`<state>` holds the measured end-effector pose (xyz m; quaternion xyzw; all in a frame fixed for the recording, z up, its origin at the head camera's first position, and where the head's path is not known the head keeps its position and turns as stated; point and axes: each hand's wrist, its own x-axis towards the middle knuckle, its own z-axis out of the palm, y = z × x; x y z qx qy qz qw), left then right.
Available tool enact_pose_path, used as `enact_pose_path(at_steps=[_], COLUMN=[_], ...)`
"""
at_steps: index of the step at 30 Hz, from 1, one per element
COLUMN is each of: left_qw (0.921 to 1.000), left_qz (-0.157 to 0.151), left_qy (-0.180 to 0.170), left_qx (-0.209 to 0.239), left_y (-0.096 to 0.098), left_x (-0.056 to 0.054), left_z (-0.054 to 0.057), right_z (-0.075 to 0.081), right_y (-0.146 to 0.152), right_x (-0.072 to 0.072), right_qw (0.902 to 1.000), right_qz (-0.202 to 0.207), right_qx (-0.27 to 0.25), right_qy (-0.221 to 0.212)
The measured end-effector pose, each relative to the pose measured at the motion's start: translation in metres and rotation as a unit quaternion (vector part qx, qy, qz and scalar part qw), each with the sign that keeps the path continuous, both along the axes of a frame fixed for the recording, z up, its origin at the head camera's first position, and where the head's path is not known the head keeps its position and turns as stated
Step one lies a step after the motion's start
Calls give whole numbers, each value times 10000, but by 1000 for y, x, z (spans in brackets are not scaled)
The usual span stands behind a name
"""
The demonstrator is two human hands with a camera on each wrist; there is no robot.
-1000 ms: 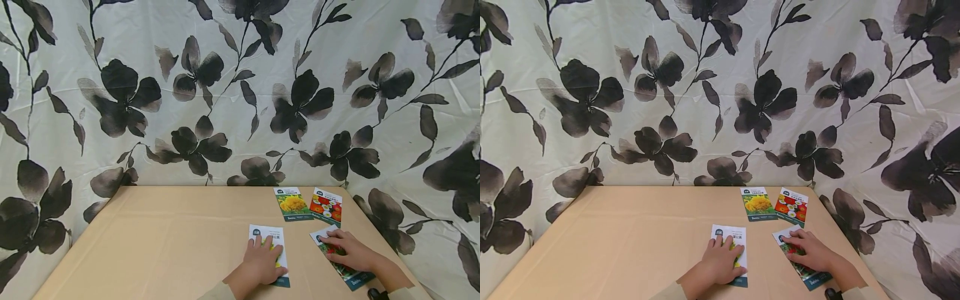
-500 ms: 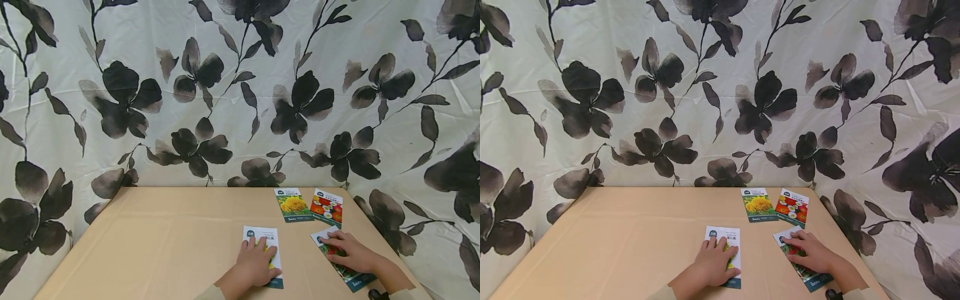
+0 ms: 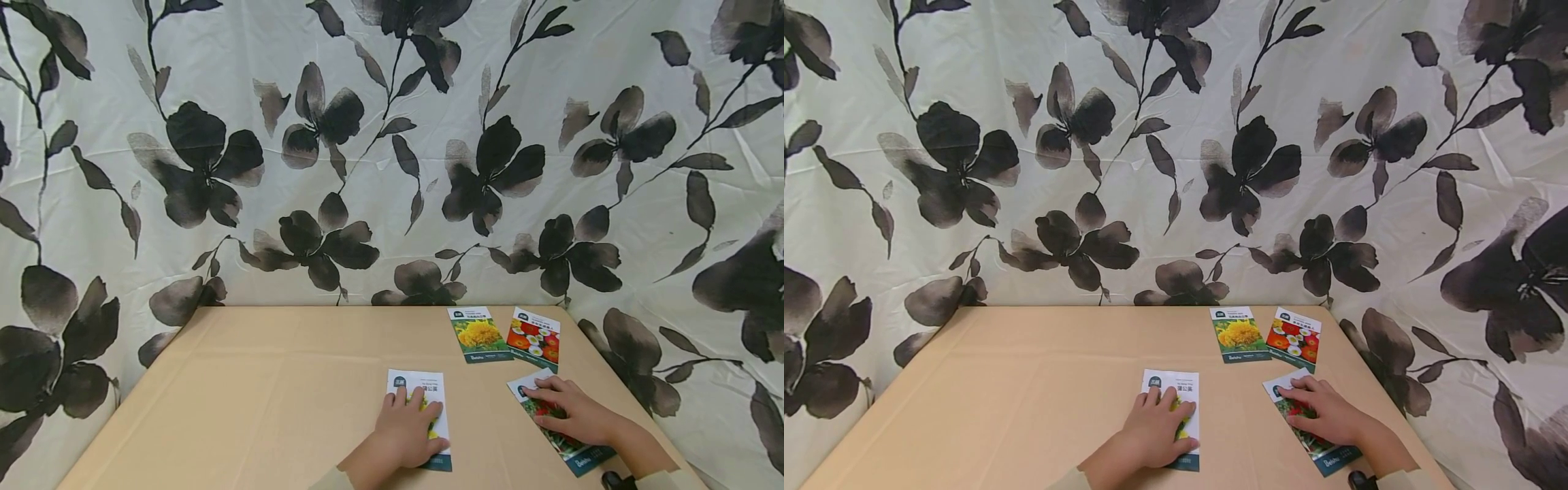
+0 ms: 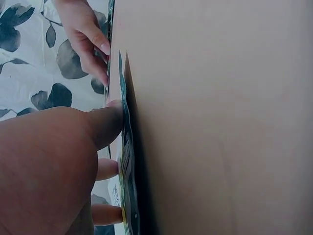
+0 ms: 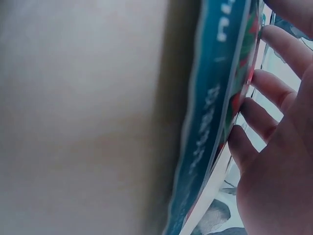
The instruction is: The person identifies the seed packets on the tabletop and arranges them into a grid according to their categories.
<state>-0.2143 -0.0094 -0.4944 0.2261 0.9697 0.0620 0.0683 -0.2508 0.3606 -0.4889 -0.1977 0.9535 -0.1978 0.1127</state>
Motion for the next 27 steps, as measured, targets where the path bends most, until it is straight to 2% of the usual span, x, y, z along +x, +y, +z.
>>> enact_pose_path(at_steps=[9,18,27], left_qw=[9999,9998,9995], left_qz=[9,-37,51], left_qy=[94,160,260], left_qx=[-55,-142,-168], left_y=[-12,-22,-33], left_x=[3,3,5], left_z=[2,-4,1], right_z=[2,1,0], right_y=[-3,-2,-2], right_x=[1,1,0], right_qw=[9999,9997,9996], right_qz=[-101,-139,-193], right_qx=[-3,-37,18], right_qy=[-115,-186,-210])
